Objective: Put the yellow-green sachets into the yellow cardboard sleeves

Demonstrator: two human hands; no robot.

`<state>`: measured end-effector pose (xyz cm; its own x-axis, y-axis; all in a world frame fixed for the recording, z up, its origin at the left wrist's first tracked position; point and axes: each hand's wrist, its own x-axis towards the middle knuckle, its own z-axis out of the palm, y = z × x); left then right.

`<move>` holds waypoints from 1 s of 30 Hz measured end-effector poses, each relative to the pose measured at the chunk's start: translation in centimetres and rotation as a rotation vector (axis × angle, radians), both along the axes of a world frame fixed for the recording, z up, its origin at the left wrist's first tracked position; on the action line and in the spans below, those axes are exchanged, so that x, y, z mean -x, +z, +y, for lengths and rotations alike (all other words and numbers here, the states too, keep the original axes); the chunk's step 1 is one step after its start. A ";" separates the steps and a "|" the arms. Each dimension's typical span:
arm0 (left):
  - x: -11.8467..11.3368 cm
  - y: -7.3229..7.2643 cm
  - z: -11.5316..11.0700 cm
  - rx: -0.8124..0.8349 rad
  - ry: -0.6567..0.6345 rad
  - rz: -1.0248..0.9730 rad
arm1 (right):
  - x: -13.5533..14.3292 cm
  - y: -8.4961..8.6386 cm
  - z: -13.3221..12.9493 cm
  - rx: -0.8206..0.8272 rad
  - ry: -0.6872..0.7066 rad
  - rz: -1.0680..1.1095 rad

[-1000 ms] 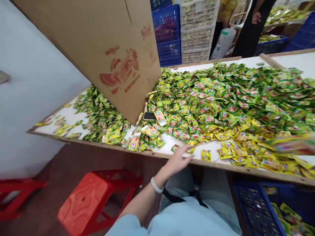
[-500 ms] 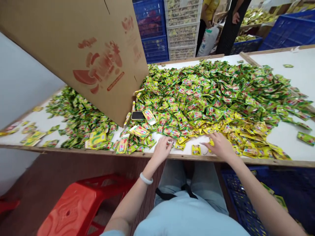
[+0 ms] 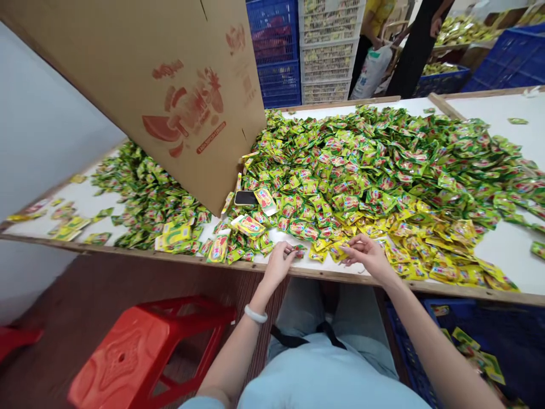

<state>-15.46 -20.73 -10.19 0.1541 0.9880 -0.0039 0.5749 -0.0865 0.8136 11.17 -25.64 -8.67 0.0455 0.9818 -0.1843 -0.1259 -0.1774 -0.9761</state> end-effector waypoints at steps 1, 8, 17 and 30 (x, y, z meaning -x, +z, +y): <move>-0.6 0.1 -0.4 -0.006 0.009 -0.051 | 1.6 0.2 -0.2 -0.008 -0.095 0.145; -5.1 1.1 -4.2 0.000 0.086 -0.543 | 9.4 0.2 -0.6 -0.115 -0.353 0.290; -4.7 1.7 -5.3 0.103 0.079 -0.635 | 6.9 0.3 -1.3 -0.103 -0.039 0.236; 5.9 6.0 3.8 0.017 0.650 0.607 | 4.5 -2.6 -0.9 -0.115 -0.015 -0.173</move>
<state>-21.35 -16.96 -4.16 -0.4707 0.8785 0.0819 0.8386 0.4167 0.3510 6.71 -26.51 -11.22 0.0816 0.9949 -0.0589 0.0433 -0.0626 -0.9971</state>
